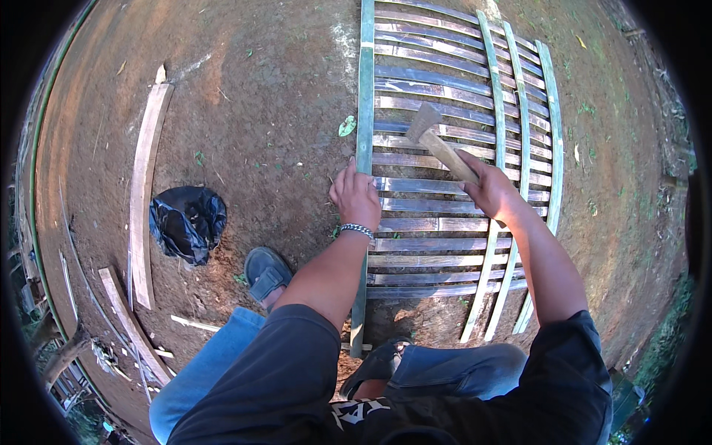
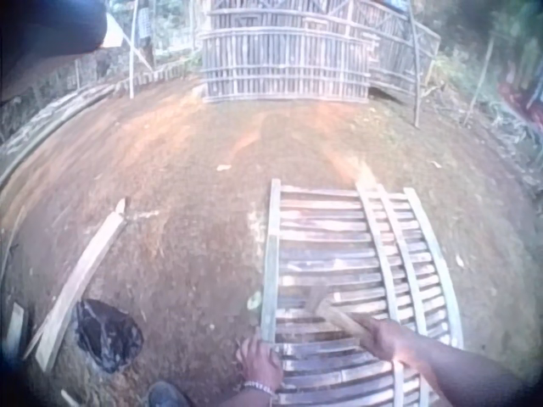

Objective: The person sits on the ground and uses a hammer to drive nails into a wooden lattice structure. They repeatedly pick up nails from a black plastic bag and secure them into the frame of the lattice.

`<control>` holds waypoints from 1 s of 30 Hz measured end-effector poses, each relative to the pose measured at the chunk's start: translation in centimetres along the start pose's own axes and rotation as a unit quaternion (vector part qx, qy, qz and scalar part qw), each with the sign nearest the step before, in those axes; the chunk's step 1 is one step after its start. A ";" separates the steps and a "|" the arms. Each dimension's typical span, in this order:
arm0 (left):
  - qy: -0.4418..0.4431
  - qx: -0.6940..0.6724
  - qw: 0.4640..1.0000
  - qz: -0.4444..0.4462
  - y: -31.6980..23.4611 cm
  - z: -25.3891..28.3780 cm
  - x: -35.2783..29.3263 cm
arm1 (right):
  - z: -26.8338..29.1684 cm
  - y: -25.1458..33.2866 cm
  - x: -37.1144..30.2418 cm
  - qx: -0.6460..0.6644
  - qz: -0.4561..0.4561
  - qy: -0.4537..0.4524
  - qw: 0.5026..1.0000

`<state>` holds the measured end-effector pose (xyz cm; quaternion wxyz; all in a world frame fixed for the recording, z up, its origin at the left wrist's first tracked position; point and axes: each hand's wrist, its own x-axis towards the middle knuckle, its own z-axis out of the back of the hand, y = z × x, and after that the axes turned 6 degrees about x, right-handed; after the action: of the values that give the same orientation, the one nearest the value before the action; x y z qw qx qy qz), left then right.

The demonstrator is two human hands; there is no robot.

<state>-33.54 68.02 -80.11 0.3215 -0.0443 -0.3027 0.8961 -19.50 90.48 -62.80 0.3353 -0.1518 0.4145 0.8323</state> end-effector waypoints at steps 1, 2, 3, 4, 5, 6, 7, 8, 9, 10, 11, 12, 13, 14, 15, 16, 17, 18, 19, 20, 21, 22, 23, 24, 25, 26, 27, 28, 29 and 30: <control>-0.001 0.001 1.000 0.000 -0.2 0.0 0.0 | -0.1 -0.3 0.2 -0.019 0.050 -0.010 0.999; -0.002 0.001 1.000 0.001 -0.4 0.0 0.1 | 0.2 -0.5 0.3 -0.038 0.020 0.012 0.999; -0.004 0.001 1.000 0.001 -0.6 -0.1 0.1 | 0.6 -0.5 0.5 -0.058 -0.010 0.034 0.998; -0.005 0.002 1.000 0.003 -0.6 0.0 0.0 | 0.7 0.1 0.6 -0.076 -0.039 0.058 0.995; -0.006 0.001 1.000 0.004 -0.5 0.0 0.0 | 0.7 0.3 0.5 -0.051 -0.034 0.039 0.997; -0.007 0.001 1.000 0.006 -0.4 0.1 0.0 | 0.6 0.5 0.3 -0.025 -0.030 0.020 0.999; -0.008 0.004 1.000 0.004 -0.5 0.1 0.0 | 0.6 0.4 0.4 -0.028 -0.023 0.019 0.999; -0.009 0.007 1.000 0.002 -0.5 0.1 0.0 | 0.6 0.2 0.4 -0.032 -0.016 0.020 0.999; -0.010 0.011 1.000 -0.001 -0.5 0.2 0.1 | 0.4 -0.5 0.7 -0.064 -0.008 0.041 0.997; -0.010 0.013 1.000 0.000 -0.5 0.1 0.1 | 0.3 -0.9 0.8 -0.097 -0.002 0.061 0.993; -0.011 0.016 1.000 0.000 -0.5 0.0 0.1 | 0.2 -1.2 0.7 -0.069 0.037 0.043 0.996; -0.011 0.018 1.000 0.000 -0.6 -0.1 0.1 | 0.2 -1.3 0.4 -0.044 0.007 0.022 0.999; -0.008 0.015 1.000 0.001 -0.5 0.1 0.1 | 0.0 -0.2 -0.2 -0.017 -0.020 0.004 1.000; -0.004 0.012 1.000 0.002 -0.5 0.2 0.1 | -0.3 -0.2 -0.2 -0.010 -0.032 0.005 0.999; -0.001 0.010 1.000 0.003 -0.4 0.3 0.1 | -0.6 -0.3 -0.3 -0.003 -0.043 0.007 0.999; -0.005 0.013 1.000 0.000 -0.4 0.2 0.1 | -0.8 -1.1 -0.3 -0.018 -0.041 0.023 0.999; -0.010 0.016 1.000 -0.002 -0.4 0.0 0.1 | -1.1 -1.7 -0.2 -0.033 -0.038 0.039 0.998; -0.015 0.020 1.000 -0.005 -0.4 0.0 0.1 | -1.4 -2.1 -0.2 0.000 -0.047 0.019 0.999; -0.014 0.021 1.000 -0.005 -0.4 0.0 0.1 | -1.9 -2.2 0.1 0.034 -0.054 0.000 0.998; -0.013 0.022 1.000 -0.006 -0.5 0.0 0.1 | -2.5 -2.2 0.3 0.069 -0.061 -0.018 0.996; -0.012 0.023 1.000 -0.006 -0.5 0.1 0.1 | -3.4 -2.0 0.3 0.106 -0.035 -0.066 0.992; -0.009 0.024 1.000 -0.009 -0.5 0.2 0.2 | -4.1 -1.5 1.0 0.138 -0.041 -0.093 0.985; -0.004 0.025 1.000 -0.010 -0.6 0.4 0.2 | -5.0 -0.9 1.7 0.171 -0.049 -0.119 0.977; 0.001 0.027 1.000 -0.011 -0.6 0.4 0.2 | -6.0 0.0 2.5 0.203 -0.058 -0.145 0.967; -0.003 0.036 0.999 -0.011 -0.3 0.4 0.1 | -6.7 1.7 3.2 0.224 -0.047 -0.161 0.960; -0.007 0.040 0.999 -0.013 -0.4 0.3 0.1 | -7.3 2.5 4.3 0.239 -0.050 -0.170 0.955; -0.011 0.045 0.999 -0.016 -0.4 0.2 0.1 | -7.9 3.1 5.6 0.255 -0.053 -0.180 0.949; -0.016 0.038 0.999 -0.015 -0.4 0.0 0.1 | -8.4 3.6 6.6 0.267 -0.058 -0.191 0.943; -0.021 0.033 0.999 -0.013 -0.4 0.0 0.2 | -8.9 4.2 7.3 0.281 -0.058 -0.188 0.939; -0.026 0.028 0.999 -0.011 -0.4 -0.1 0.2 | -9.3 4.7 7.8 0.296 -0.057 -0.184 0.936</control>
<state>-33.42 68.41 -79.97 0.3245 -0.0089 -0.2859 0.9016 -28.64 84.51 -69.89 0.4824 0.0868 0.5635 0.6650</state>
